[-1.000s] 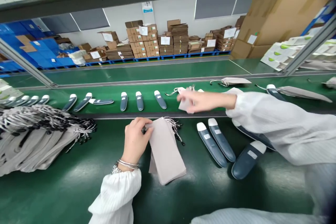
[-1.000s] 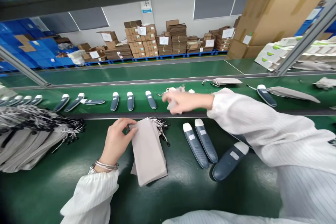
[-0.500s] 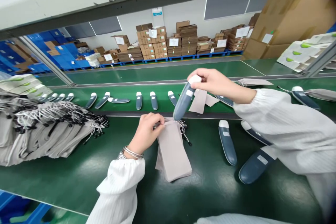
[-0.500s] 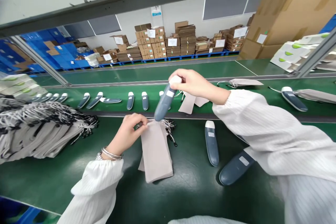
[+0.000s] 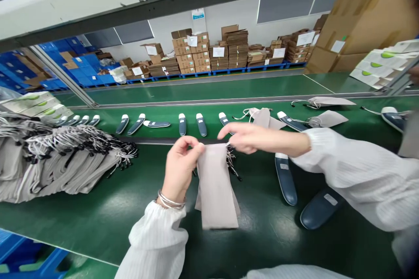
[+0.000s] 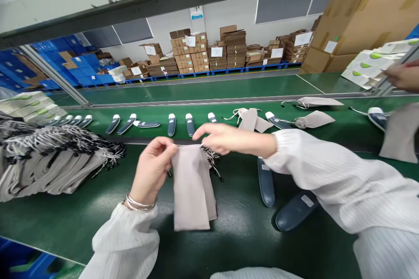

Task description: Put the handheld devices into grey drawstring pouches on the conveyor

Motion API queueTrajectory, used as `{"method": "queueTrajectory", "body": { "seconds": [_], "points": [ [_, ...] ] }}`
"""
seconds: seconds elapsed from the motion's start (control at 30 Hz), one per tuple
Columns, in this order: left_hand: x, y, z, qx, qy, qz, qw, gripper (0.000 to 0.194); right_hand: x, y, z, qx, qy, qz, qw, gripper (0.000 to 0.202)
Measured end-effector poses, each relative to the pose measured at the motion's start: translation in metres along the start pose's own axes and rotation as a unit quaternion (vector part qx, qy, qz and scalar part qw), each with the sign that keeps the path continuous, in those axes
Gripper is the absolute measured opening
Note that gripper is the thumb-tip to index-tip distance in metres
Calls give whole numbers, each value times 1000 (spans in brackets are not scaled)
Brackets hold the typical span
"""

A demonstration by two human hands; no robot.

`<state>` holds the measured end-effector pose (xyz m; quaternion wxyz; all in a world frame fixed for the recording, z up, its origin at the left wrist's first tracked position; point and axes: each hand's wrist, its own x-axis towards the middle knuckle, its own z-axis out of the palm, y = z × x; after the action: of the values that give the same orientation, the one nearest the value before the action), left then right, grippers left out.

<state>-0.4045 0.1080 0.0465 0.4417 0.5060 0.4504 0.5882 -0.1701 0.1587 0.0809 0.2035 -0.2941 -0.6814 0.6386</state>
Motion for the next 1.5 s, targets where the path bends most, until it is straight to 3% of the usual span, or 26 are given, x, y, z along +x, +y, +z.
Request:
{"method": "queueTrajectory", "body": {
  "seconds": [0.1, 0.2, 0.3, 0.37, 0.43, 0.47, 0.53, 0.6, 0.67, 0.73, 0.87, 0.97, 1.07, 1.2, 1.27, 1.37, 1.43, 1.5],
  "points": [
    [3, -2, -9, -5, 17, 12, 1000, 23, -31, -16, -19, 86, 151, -61, 983, 14],
    [6, -15, -18, 186, -29, 81, 979, 26, -35, -29, -46, 63, 282, -151, 945, 10],
    [9, -34, -28, 378, -46, 136, 915, 23, -6, -26, -74, -76, 414, -215, 881, 17],
    [10, -44, -34, 436, -67, 130, 888, 17, 29, -12, -86, -237, 460, -191, 834, 36],
    [11, -49, -36, 466, -77, 117, 873, 12, 71, 8, -87, -385, 443, -122, 801, 54],
    [12, -49, -36, 478, -78, 118, 867, 11, 93, 19, -83, -434, 411, -71, 799, 57],
    [13, -46, -34, 498, -85, 138, 852, 10, 133, 42, -71, -469, 324, 51, 820, 55],
    [13, -40, -31, 500, -114, 171, 841, 12, 165, 61, -58, -456, 284, 123, 835, 57],
    [11, -34, -32, 459, -155, 188, 854, 13, 186, 74, -52, -429, 275, 153, 847, 53],
    [6, -29, -36, 374, -184, 172, 893, 12, 193, 81, -53, -398, 265, 164, 863, 42],
    [-1, -25, -42, 228, -160, 111, 954, 13, 175, 67, -58, -332, 270, 102, 898, 25],
    [0, -25, -35, 206, -150, 88, 963, 16, 142, 42, -47, -235, 294, -21, 926, 31],
    [3, -22, -17, 180, -139, 108, 968, 16, 102, 20, -23, -113, 253, -134, 951, 42],
    [2, -11, 2, 121, -50, 165, 978, 13, 51, 9, 7, -114, 67, -73, 989, 33],
    [0, -6, 2, 111, -26, 151, 982, 13, 28, 9, 13, -81, 9, -22, 996, 31],
    [-1, -5, -10, 79, 6, 93, 993, 18, -5, 1, 4, 53, 53, -20, 997, 21],
    [0, -8, -20, 59, 37, 79, 994, 16, -20, -11, -8, 108, 132, -64, 983, 19],
    [3, -16, -26, 115, 30, 99, 988, 13, -22, -26, -24, 97, 209, -126, 965, 18]
  ]
}}
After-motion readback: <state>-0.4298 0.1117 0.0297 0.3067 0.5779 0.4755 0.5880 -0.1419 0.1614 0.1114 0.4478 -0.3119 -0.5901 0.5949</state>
